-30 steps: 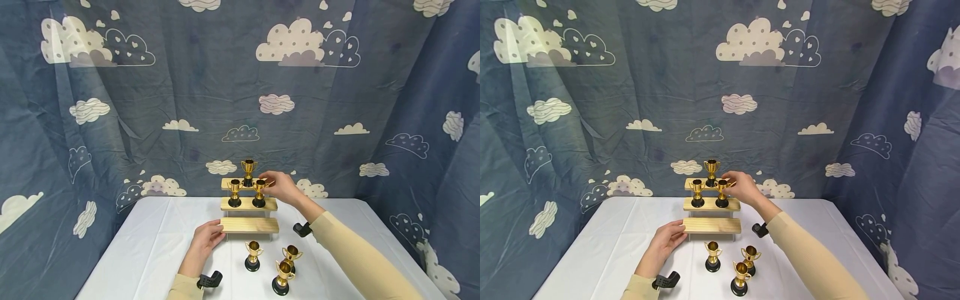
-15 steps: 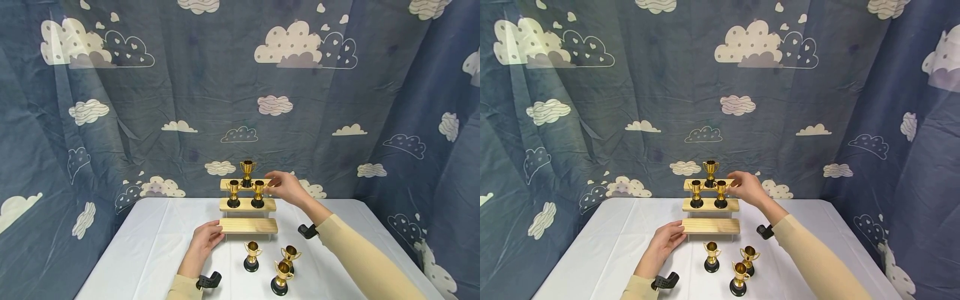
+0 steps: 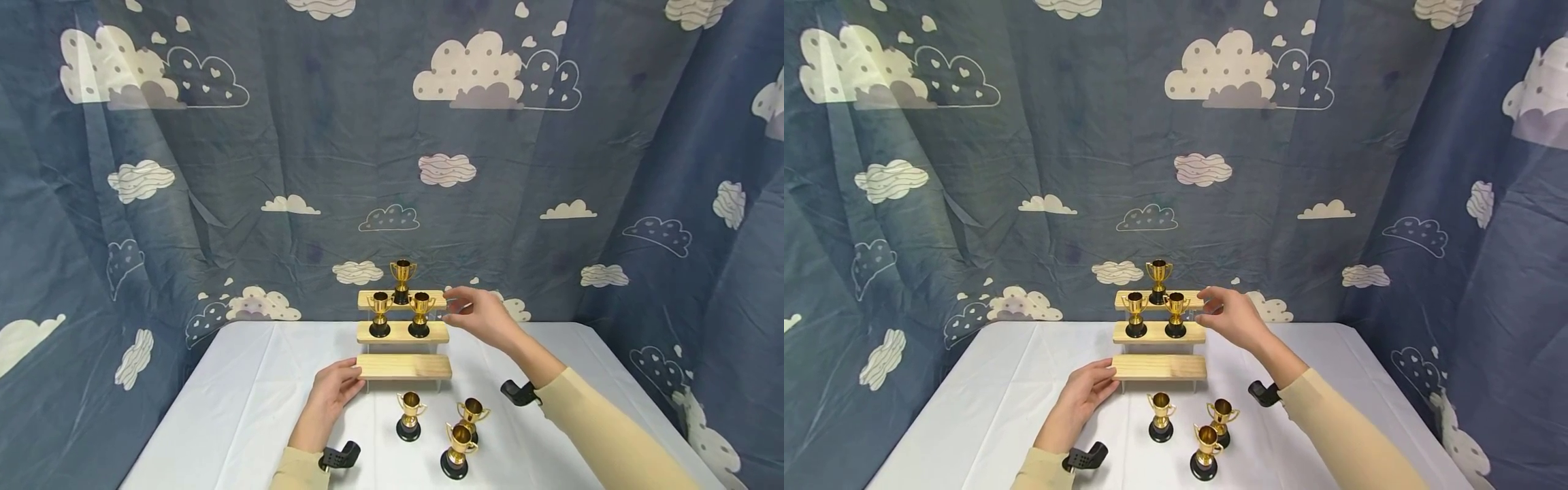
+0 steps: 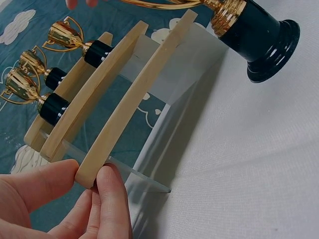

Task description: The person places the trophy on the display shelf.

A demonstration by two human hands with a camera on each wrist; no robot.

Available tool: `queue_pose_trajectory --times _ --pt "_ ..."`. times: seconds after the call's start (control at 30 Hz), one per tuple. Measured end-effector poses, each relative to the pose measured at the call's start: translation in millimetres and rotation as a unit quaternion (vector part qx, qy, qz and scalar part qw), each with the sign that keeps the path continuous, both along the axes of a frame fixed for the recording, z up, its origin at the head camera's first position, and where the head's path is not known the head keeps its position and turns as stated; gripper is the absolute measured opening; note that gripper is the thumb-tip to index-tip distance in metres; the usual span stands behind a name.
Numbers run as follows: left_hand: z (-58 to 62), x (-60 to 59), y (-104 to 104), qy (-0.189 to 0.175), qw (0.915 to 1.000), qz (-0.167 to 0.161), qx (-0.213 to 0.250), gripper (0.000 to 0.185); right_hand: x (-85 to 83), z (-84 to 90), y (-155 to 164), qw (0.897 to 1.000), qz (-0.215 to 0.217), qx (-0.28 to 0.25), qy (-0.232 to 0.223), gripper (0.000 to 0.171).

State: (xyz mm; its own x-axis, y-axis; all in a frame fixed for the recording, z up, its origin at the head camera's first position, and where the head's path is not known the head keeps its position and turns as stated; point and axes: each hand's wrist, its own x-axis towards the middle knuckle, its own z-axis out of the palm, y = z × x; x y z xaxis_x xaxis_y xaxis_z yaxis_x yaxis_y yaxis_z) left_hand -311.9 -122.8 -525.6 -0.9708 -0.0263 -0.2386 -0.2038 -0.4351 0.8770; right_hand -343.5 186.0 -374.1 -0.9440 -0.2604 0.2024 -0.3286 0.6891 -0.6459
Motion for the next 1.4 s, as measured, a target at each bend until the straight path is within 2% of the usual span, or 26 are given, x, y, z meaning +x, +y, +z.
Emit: queue_pose_trajectory --times 0.23,0.4,0.67,0.9,1.4 --pt "-0.7 -2.7 -1.3 0.000 1.0000 0.001 0.005 0.050 16.9 -5.0 -1.8 1.000 -0.011 0.023 -0.006 0.044" --pt "-1.3 -2.5 -2.1 0.004 1.0000 0.001 0.004 0.049 26.2 -10.4 -7.5 0.999 0.019 0.049 0.011 0.040" --pt "0.3 -2.0 -1.9 0.001 1.0000 0.000 0.001 0.050 41.8 -12.5 -19.9 0.996 0.052 0.070 0.002 0.035" --pt "-0.7 -2.4 -0.9 0.001 1.0000 0.003 0.005 0.049 53.7 -19.9 -31.5 0.991 0.090 0.096 0.012 0.033" --pt "-1.9 -0.8 0.5 0.003 0.9999 0.006 0.012 0.049 69.5 -31.0 -50.4 0.983 0.141 0.114 0.002 0.035"
